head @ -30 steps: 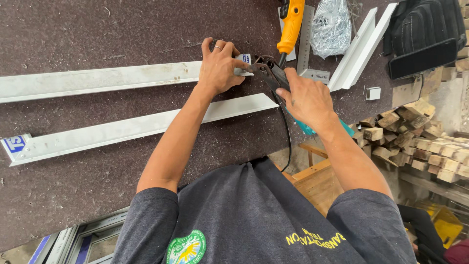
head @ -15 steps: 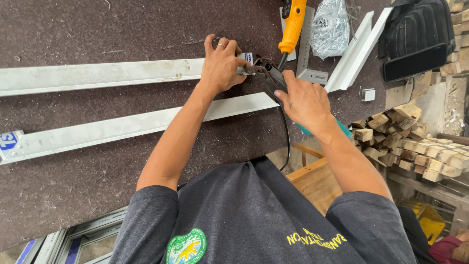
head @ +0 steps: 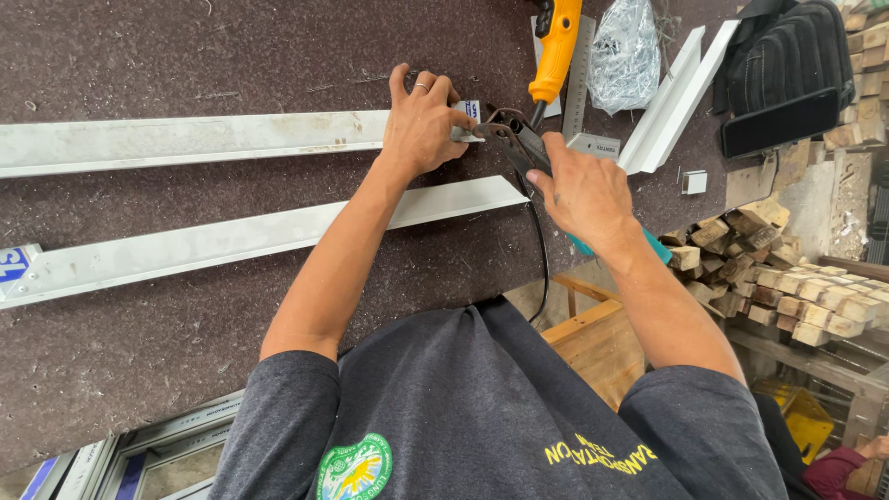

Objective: The person assembles white aluminum window frame components on a workbench. They use a yellow drill to create pilot holes in the frame ends and a teal manual rivet gun to secure the joints. The person repeatedly switches between the drill and the rivet gun to fasten multiple sections of the frame.

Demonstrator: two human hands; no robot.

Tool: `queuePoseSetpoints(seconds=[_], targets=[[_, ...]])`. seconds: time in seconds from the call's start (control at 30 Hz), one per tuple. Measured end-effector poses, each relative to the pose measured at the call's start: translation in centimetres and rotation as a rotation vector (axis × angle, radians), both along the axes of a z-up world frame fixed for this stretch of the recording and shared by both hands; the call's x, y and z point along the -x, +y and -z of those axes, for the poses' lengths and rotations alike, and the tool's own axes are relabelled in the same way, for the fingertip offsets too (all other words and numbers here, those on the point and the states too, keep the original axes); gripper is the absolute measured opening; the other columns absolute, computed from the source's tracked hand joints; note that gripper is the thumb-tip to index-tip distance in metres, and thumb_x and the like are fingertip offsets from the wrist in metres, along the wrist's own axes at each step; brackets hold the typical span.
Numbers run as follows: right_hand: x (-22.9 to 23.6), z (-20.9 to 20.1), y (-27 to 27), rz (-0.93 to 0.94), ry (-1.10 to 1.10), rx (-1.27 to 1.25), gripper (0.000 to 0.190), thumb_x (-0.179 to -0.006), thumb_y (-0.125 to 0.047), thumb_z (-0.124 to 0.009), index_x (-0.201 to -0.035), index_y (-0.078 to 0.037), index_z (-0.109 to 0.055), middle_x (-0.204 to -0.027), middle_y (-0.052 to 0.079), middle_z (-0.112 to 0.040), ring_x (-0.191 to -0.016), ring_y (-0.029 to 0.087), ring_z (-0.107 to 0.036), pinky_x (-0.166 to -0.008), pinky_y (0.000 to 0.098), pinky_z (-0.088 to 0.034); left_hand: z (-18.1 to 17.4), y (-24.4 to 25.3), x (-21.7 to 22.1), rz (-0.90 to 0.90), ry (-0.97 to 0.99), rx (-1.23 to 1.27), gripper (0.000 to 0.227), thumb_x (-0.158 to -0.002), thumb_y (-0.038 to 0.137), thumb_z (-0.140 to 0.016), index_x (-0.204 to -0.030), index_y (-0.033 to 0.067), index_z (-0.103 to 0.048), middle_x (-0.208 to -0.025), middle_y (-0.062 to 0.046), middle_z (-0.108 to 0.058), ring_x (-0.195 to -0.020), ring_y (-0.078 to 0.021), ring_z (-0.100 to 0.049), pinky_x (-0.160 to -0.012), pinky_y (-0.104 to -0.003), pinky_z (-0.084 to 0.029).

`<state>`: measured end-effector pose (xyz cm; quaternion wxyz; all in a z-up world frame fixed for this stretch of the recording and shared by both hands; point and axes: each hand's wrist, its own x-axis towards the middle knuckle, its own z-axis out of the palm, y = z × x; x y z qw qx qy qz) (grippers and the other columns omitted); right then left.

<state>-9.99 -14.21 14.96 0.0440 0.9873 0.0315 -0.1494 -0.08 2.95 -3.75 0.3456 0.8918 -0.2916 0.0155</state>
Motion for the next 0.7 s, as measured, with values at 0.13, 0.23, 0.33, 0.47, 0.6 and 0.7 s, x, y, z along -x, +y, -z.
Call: queuePoseSetpoints(seconds=[0.13,0.23,0.33,0.47,0.6,0.7], targets=[[-0.1,0.2,0.3,0.014,0.008,-0.009,0.039,-0.097,-0.031,-0.067,-0.121,-0.003,-0.053,-0.079,0.021,-0.07,-0.073,0.046,-0.07,-0.065,0.0574,-0.054,-0.3,0.1,0.0,0.009,0.001,-0.004,0.031,-0.068,0.03,-0.089,-0.098,0.0351,-0.083,-0.111,-0.001,-0.064,-0.12,-0.0254,-0.053,-0.118,-0.063,-0.011],[-0.8,0.7,0.2,0.004,0.081,0.06,0.036,-0.1,-0.032,-0.065,-0.115,-0.002,-0.051,-0.08,0.022,-0.07,-0.075,0.047,-0.07,-0.067,0.0586,-0.053,-0.3,-0.1,0.0,-0.034,0.002,0.029,0.07,-0.062,0.026,-0.09,-0.13,0.0233,-0.074,-0.107,-0.004,-0.064,-0.117,-0.0274,-0.055,-0.117,-0.061,-0.013],[-1.7,1.5,-0.3,-0.044,0.173,0.1,0.036,-0.101,-0.032,-0.064,-0.109,0.0,-0.048,-0.079,0.025,-0.07,-0.078,0.049,-0.069,-0.07,0.0594,-0.053,-0.4,-0.1,-0.1,-0.022,-0.004,-0.005,0.054,-0.064,0.027,-0.091,-0.116,0.0233,-0.077,-0.106,-0.002,-0.064,-0.116,-0.0258,-0.057,-0.118,-0.061,-0.013],[-3.5,2.0,-1.7,-0.118,0.277,0.081,0.042,-0.097,-0.033,-0.067,-0.103,0.003,-0.047,-0.08,0.028,-0.069,-0.083,0.051,-0.068,-0.073,0.0599,-0.054,-0.9,0.0,-0.1,-0.001,0.005,0.009,0.044,-0.068,0.028,-0.088,-0.111,0.0268,-0.079,-0.106,0.0,-0.065,-0.116,-0.0242,-0.058,-0.119,-0.062,-0.012],[-3.2,2.6,-0.7,-0.036,0.306,0.01,0.049,-0.098,-0.037,-0.067,-0.107,0.006,-0.046,-0.081,0.032,-0.067,-0.083,0.053,-0.068,-0.073,0.0598,-0.055,-1.9,0.4,0.0,0.026,0.033,0.069,0.04,-0.072,0.04,-0.086,-0.107,0.0229,-0.078,-0.103,-0.005,-0.065,-0.113,-0.0282,-0.057,-0.114,-0.064,-0.011],[-3.2,2.8,-0.4,0.014,0.283,-0.119,0.055,-0.098,-0.037,-0.068,-0.117,0.009,-0.046,-0.083,0.033,-0.066,-0.085,0.054,-0.067,-0.074,0.0592,-0.054,-1.5,0.1,0.3,0.012,-0.018,0.085,0.038,-0.079,0.043,-0.083,-0.11,0.0219,-0.078,-0.104,-0.005,-0.065,-0.113,-0.0281,-0.058,-0.114,-0.066,-0.014]])
